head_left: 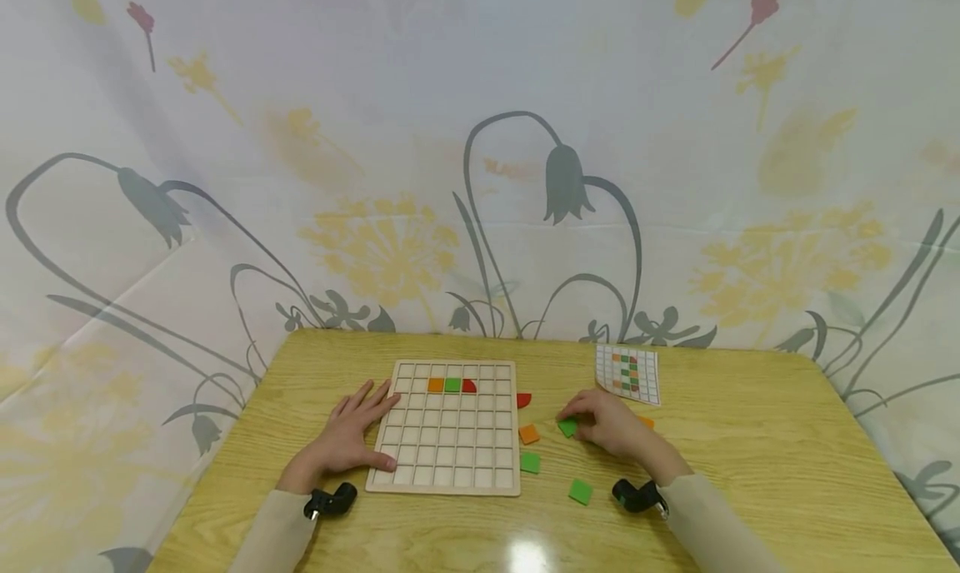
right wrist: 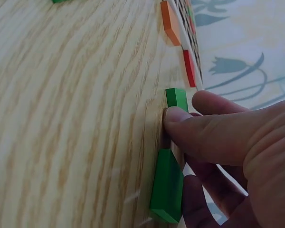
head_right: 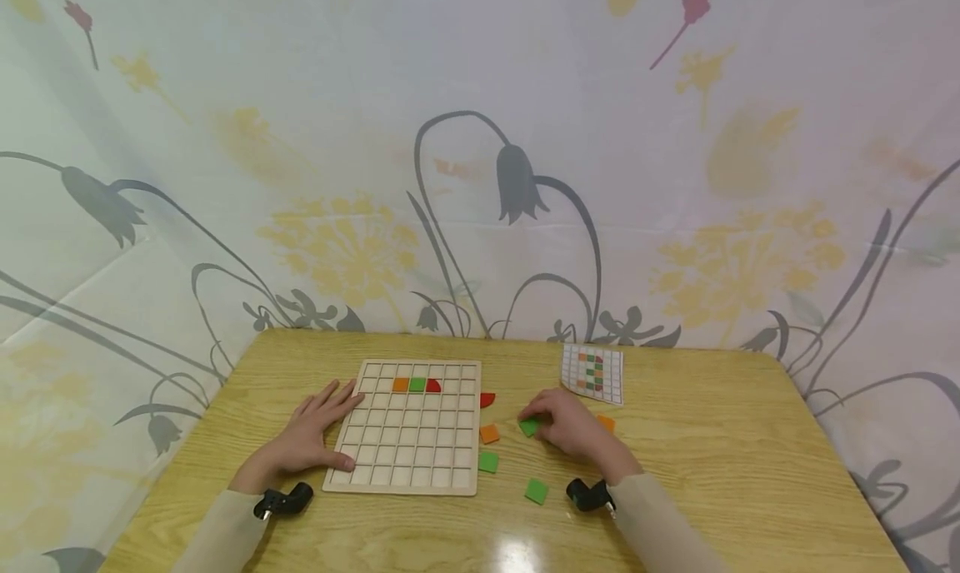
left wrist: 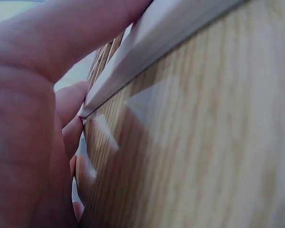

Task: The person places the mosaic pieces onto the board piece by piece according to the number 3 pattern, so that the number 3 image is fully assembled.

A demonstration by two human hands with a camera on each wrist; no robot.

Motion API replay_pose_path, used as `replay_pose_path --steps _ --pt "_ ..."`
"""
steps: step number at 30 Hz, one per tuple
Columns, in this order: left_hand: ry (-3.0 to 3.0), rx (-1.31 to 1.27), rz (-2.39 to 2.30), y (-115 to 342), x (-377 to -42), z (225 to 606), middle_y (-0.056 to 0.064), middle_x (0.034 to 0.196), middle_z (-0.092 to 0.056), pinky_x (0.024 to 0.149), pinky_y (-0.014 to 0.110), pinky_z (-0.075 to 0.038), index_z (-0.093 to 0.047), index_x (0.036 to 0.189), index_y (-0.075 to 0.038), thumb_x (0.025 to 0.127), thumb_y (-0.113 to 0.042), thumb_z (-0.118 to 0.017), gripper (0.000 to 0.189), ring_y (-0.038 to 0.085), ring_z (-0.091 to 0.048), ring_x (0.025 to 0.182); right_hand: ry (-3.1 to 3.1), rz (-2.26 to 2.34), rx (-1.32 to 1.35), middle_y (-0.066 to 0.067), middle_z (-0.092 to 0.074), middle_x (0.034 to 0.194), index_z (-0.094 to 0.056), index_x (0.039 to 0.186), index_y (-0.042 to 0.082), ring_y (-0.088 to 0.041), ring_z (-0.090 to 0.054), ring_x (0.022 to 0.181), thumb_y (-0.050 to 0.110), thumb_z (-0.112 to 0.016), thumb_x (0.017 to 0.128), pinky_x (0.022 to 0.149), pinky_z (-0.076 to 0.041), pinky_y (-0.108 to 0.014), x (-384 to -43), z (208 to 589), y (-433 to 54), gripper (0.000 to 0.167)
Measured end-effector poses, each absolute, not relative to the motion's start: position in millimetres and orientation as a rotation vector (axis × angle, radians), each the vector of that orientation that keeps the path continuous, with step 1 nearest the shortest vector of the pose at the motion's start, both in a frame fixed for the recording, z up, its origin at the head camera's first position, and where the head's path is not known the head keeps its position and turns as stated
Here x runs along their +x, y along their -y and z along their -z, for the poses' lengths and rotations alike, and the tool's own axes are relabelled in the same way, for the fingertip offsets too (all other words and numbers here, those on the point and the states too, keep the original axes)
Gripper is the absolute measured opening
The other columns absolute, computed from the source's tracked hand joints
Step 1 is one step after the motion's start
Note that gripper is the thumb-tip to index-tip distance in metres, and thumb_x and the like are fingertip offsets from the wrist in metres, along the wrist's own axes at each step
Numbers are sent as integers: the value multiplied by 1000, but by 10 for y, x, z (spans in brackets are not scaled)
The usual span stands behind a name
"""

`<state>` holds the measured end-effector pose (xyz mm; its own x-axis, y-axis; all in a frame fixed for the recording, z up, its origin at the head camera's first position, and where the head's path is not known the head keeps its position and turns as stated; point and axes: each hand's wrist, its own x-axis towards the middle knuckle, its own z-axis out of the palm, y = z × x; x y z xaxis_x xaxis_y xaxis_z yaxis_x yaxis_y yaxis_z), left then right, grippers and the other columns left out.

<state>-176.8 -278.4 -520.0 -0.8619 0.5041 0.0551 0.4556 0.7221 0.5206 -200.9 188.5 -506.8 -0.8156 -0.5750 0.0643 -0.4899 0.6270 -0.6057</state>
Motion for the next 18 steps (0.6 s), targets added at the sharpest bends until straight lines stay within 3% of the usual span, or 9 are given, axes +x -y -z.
replay_pose_path --steps 13,18 --pt "-2808 775 -833 2780 -1788 5190 14 164 -18 111 69 -3 -35 156 -11 72 -59 -81 107 44 -6 149 -2771 918 -884 1 -67 101 -75 117 8 -12 -55 82 0 -72 80 67 -46 -29 -1984 5055 -1808 38" --pt "-2810 757 -814 2792 -1786 5206 13 165 -18 111 68 -3 -35 156 -12 71 -61 -81 108 42 -5 150 -2760 963 -827 3 -63 97 -75 117 8 -10 -50 78 4 -74 82 66 -45 -28 -1977 5021 -1788 35"
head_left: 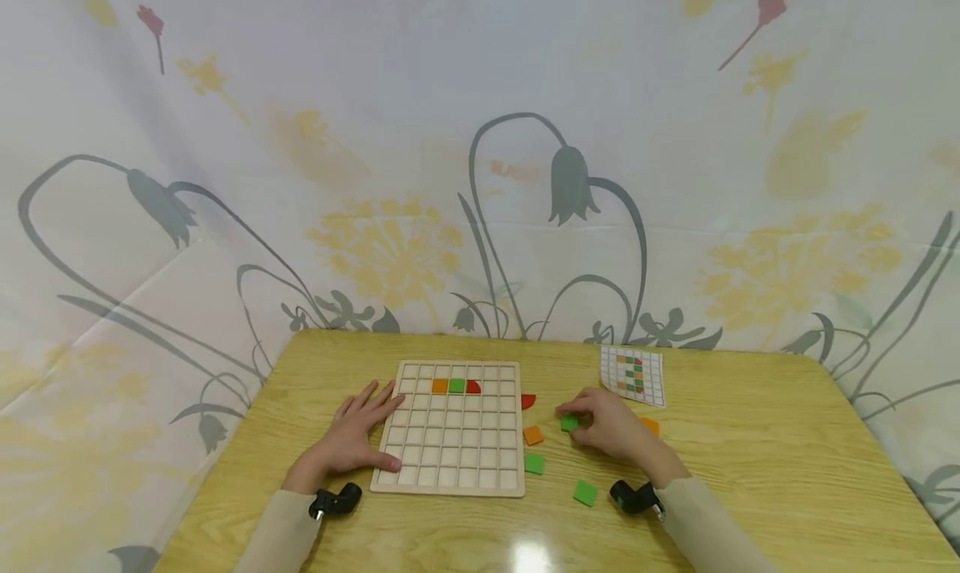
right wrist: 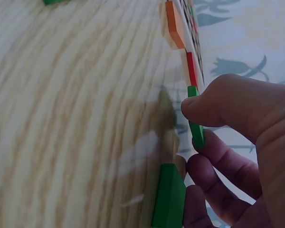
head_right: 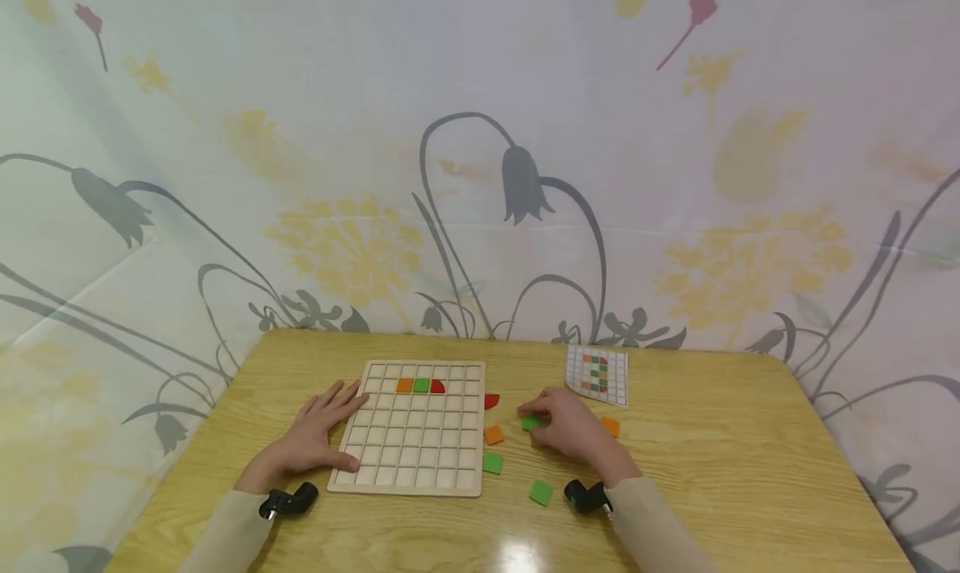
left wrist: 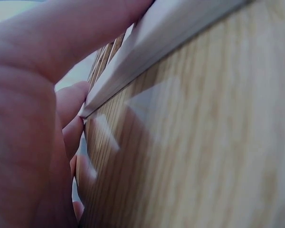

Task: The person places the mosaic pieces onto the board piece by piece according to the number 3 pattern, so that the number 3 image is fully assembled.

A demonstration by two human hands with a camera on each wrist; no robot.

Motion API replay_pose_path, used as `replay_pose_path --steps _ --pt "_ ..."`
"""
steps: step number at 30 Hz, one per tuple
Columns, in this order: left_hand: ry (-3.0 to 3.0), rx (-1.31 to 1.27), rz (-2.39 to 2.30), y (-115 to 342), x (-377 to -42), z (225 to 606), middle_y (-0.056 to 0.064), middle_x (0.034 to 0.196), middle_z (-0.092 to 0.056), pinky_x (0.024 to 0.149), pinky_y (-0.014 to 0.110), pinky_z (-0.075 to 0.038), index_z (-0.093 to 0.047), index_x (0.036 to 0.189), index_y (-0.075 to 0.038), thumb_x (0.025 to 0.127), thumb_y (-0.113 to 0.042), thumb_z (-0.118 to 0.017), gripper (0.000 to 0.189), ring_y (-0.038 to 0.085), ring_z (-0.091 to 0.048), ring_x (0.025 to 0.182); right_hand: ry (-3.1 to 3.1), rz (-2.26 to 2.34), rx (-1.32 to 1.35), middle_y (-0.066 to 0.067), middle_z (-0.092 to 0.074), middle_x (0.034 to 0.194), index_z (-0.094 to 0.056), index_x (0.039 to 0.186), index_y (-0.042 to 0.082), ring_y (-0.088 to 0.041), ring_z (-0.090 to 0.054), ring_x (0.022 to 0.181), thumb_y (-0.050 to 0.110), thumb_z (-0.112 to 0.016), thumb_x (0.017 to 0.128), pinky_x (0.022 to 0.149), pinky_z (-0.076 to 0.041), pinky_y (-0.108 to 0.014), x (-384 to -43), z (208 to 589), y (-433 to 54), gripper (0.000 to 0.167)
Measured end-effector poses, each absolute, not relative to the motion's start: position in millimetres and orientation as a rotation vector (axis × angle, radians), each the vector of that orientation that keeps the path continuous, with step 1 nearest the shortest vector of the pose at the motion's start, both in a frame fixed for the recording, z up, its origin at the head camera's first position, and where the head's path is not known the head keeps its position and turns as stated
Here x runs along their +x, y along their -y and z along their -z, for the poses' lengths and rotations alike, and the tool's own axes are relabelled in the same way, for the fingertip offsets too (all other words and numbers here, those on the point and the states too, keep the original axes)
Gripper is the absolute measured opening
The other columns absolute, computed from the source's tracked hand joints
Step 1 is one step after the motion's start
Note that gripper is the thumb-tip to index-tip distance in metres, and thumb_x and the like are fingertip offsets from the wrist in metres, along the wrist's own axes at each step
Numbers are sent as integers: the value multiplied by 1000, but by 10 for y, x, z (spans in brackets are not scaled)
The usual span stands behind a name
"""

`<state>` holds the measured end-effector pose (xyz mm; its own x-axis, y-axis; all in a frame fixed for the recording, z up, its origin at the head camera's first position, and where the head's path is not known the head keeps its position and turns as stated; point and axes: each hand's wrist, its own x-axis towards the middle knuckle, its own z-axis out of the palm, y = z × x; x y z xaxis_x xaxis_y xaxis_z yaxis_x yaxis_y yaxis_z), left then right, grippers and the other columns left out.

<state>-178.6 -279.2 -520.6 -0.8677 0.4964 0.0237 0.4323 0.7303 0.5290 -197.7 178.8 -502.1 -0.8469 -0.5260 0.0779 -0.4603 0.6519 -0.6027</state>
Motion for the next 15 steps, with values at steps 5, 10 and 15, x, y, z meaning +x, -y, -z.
replay_pose_path --steps 5,10,15 --pt "-2816 754 -827 2796 -1789 5228 13 164 -18 112 67 -3 -36 156 -13 71 -61 -81 108 42 -6 150 -2748 1025 -786 1 -61 100 -73 118 5 -10 -49 78 7 -76 82 65 -45 -28 -1983 5038 -1813 36" --pt "-2813 755 -822 2803 -1792 5238 12 165 -18 112 67 -3 -35 157 -14 71 -62 -80 108 41 -5 150 -2755 1049 -805 1 -60 100 -73 116 3 -9 -51 78 7 -75 82 66 -46 -28 -1998 5071 -1818 35" --pt "-2807 758 -829 2807 -1788 5239 12 165 -17 112 67 -3 -35 157 -14 71 -61 -81 108 41 -5 150 -2756 1084 -814 2 -60 98 -72 115 3 -9 -52 79 6 -74 83 67 -48 -28 -2002 5061 -1782 33"
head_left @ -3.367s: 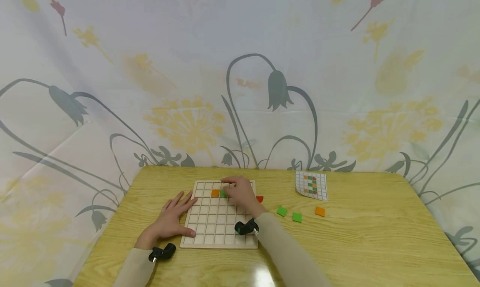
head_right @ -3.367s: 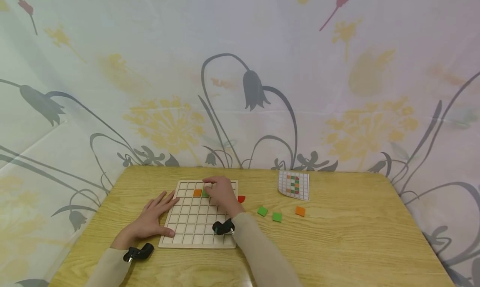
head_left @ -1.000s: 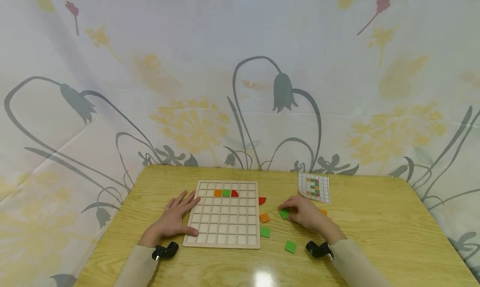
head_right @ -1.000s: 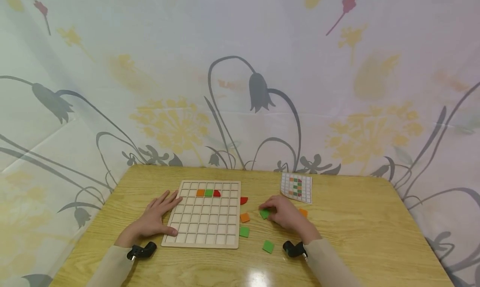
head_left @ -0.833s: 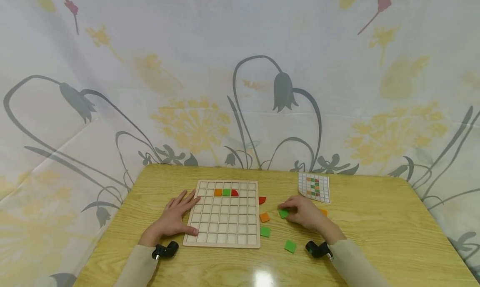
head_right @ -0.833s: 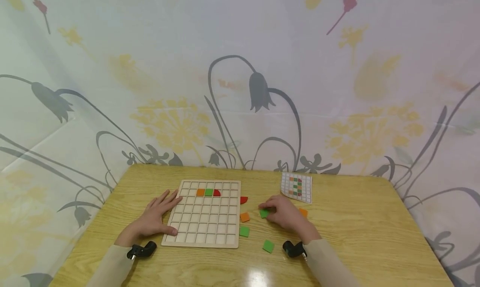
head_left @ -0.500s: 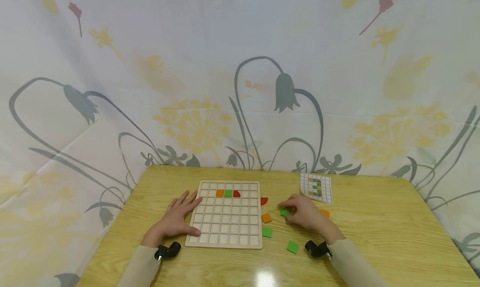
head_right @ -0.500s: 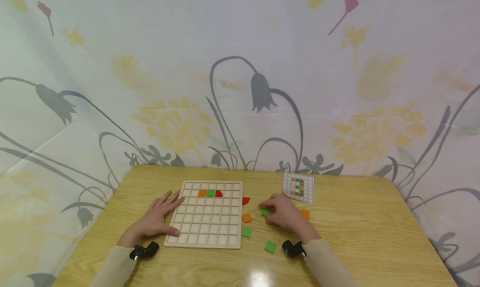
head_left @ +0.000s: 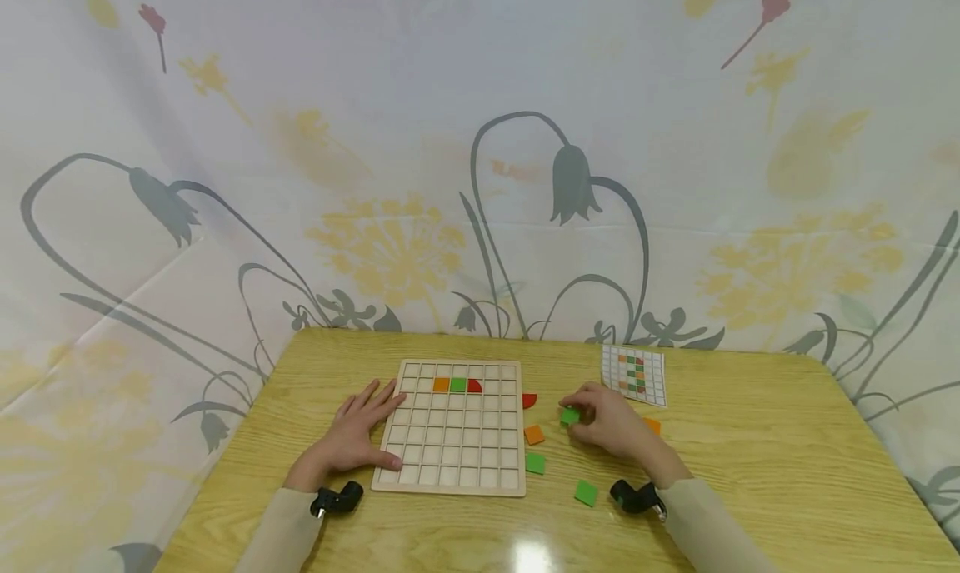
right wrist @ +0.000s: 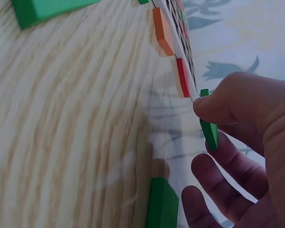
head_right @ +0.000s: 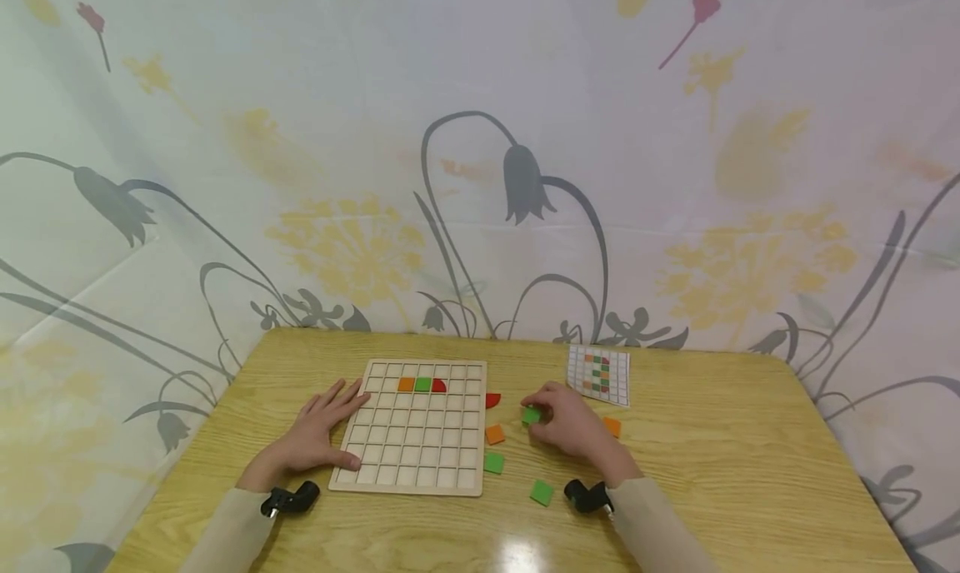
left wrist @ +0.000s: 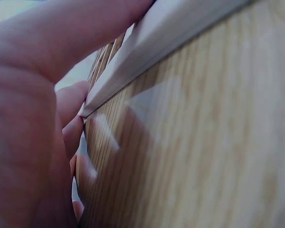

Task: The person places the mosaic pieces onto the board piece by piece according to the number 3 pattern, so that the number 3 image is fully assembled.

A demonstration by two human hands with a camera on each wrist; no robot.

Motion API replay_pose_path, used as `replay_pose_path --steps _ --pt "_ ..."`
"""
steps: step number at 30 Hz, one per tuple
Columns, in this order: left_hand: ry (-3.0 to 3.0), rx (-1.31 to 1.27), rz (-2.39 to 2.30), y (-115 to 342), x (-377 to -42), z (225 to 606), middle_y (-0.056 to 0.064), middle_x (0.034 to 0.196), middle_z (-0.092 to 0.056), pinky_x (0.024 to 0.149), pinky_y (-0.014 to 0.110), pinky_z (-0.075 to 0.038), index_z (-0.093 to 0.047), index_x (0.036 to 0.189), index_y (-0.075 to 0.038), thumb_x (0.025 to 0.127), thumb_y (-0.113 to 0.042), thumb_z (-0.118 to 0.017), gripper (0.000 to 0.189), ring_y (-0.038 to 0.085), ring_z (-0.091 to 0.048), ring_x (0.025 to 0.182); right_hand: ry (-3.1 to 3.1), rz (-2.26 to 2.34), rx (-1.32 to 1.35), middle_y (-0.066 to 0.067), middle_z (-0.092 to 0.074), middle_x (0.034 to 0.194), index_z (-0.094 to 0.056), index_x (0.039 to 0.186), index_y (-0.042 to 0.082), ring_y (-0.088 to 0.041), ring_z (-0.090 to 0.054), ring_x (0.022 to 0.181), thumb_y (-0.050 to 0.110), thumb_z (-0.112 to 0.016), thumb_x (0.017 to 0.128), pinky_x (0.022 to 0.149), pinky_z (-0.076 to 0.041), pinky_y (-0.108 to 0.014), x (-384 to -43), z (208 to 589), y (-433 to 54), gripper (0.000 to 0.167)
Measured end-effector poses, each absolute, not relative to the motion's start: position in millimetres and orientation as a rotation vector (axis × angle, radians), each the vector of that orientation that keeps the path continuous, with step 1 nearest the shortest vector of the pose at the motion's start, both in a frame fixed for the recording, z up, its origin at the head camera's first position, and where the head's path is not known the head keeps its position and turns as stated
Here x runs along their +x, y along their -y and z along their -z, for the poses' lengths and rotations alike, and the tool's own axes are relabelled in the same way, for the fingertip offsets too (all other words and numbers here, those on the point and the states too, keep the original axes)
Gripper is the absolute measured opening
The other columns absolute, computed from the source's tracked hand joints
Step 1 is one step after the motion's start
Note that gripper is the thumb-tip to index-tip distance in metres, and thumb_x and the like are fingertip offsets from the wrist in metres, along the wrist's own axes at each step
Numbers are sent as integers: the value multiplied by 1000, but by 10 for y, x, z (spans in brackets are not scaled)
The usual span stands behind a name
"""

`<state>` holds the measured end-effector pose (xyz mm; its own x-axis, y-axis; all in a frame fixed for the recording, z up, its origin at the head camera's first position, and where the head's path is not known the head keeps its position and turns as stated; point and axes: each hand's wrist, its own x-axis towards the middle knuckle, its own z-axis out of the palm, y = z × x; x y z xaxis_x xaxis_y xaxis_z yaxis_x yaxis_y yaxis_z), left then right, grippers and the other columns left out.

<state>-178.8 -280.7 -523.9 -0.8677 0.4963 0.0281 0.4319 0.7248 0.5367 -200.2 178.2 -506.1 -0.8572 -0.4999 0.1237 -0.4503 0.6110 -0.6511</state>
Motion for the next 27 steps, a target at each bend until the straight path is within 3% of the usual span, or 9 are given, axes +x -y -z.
replay_pose_path --steps 14,27 --pt "-2809 756 -826 2797 -1792 5241 13 165 -17 112 67 -3 -35 157 -13 71 -60 -81 108 42 -5 150 -2788 1087 -852 6 -59 99 -73 112 8 -10 -54 84 6 -76 81 75 -51 -30 -2063 5053 -1583 31" --pt "-2814 776 -832 2778 -1774 5199 17 163 -19 110 69 -3 -36 156 -10 72 -59 -82 107 45 -7 149 -2775 1079 -879 4 -57 99 -74 112 6 -11 -51 81 7 -74 83 72 -48 -28 -2151 5016 -1286 29"
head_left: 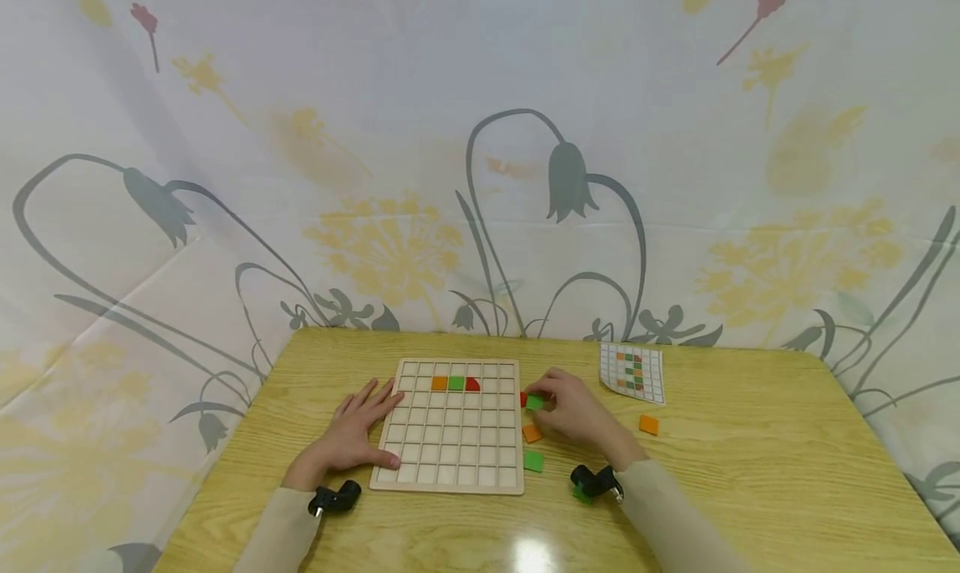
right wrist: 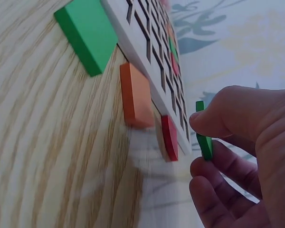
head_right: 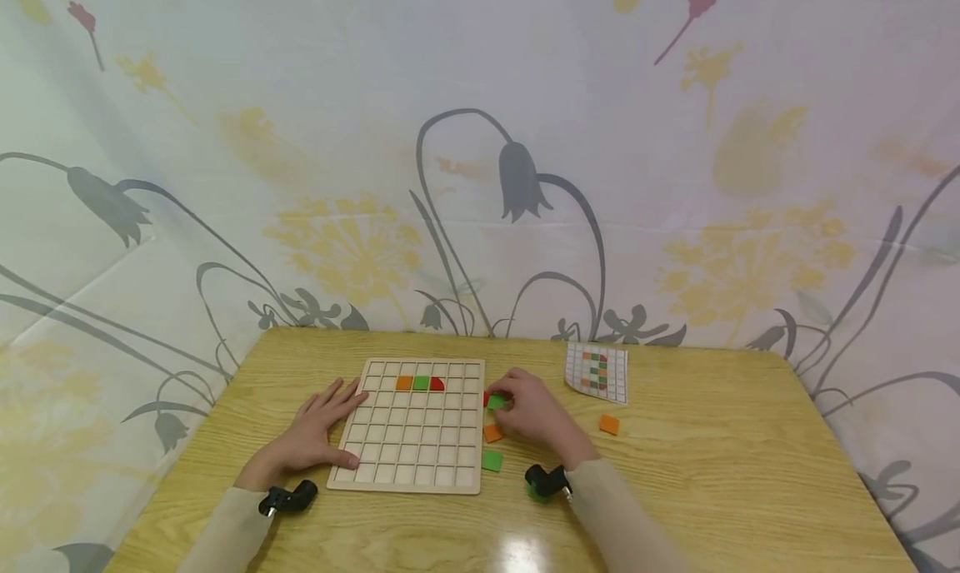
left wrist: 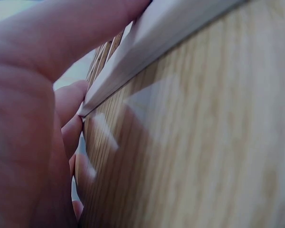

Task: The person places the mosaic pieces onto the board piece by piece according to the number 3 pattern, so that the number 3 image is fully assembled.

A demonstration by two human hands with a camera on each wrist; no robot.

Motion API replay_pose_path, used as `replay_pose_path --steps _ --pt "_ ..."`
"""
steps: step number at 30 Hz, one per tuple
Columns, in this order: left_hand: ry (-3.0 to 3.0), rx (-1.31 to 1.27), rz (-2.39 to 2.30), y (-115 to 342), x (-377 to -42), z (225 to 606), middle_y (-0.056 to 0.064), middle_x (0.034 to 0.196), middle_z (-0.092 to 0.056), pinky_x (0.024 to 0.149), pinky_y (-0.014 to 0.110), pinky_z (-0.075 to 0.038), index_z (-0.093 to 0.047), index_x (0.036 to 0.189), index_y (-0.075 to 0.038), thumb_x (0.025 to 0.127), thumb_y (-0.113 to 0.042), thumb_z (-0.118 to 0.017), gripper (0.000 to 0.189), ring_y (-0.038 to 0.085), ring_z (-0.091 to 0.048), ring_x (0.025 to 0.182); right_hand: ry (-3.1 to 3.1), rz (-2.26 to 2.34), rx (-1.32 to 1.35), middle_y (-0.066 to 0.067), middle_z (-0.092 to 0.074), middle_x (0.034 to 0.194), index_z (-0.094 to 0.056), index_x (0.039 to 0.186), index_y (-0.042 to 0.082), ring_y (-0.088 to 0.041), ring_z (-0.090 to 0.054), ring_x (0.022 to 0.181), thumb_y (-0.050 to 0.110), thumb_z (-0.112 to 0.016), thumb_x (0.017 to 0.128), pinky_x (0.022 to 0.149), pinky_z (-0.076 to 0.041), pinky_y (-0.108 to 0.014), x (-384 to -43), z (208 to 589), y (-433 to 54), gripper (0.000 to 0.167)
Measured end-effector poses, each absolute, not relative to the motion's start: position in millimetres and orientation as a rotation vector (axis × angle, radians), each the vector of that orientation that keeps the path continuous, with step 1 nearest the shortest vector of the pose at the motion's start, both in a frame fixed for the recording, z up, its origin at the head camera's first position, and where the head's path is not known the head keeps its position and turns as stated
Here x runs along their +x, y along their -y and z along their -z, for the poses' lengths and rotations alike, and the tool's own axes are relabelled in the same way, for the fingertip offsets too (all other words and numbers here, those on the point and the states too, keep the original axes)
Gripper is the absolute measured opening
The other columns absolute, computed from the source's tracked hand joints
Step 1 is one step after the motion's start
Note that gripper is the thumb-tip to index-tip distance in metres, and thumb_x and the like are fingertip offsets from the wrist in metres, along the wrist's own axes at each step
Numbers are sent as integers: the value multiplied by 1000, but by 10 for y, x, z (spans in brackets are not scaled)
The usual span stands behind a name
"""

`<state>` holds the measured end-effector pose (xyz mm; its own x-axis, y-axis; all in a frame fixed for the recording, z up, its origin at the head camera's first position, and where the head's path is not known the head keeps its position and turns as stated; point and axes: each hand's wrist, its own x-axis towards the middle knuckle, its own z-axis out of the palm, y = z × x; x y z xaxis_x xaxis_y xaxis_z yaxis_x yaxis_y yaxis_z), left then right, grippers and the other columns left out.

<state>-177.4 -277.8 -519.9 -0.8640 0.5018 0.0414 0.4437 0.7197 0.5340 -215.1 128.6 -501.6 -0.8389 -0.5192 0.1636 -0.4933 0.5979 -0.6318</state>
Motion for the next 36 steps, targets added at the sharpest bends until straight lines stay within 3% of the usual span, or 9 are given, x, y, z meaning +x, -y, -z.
replay_pose_path --steps 7,18,27,36 --pt "-2819 781 -818 2782 -1785 5220 16 164 -19 110 69 -4 -36 156 -11 72 -59 -81 108 45 -7 149 -2734 1104 -867 1 -57 100 -72 116 3 -12 -52 81 5 -70 85 71 -47 -28 -2174 5003 -1118 31" --pt "-2813 779 -838 2775 -1786 5212 16 164 -19 110 69 -3 -36 156 -9 72 -58 -82 107 45 -7 149 -2779 1109 -897 -2 -59 102 -73 110 5 -14 -49 80 4 -71 84 70 -46 -31 -2223 5138 -827 25" --pt "-2816 779 -826 2769 -1787 5193 17 163 -20 110 70 -4 -36 156 -9 71 -58 -83 108 46 -7 148 -2911 1076 -969 -3 -61 93 -76 99 7 -23 -54 88 5 -73 79 79 -47 -40 -2233 5222 -619 20" --pt "-2814 740 -825 2778 -1781 5206 13 164 -19 112 67 -2 -36 156 -11 71 -59 -82 108 43 -6 149 -2893 1136 -1010 -4 -60 93 -75 96 3 -22 -54 84 3 -72 80 73 -48 -35 -2253 5242 -414 17"
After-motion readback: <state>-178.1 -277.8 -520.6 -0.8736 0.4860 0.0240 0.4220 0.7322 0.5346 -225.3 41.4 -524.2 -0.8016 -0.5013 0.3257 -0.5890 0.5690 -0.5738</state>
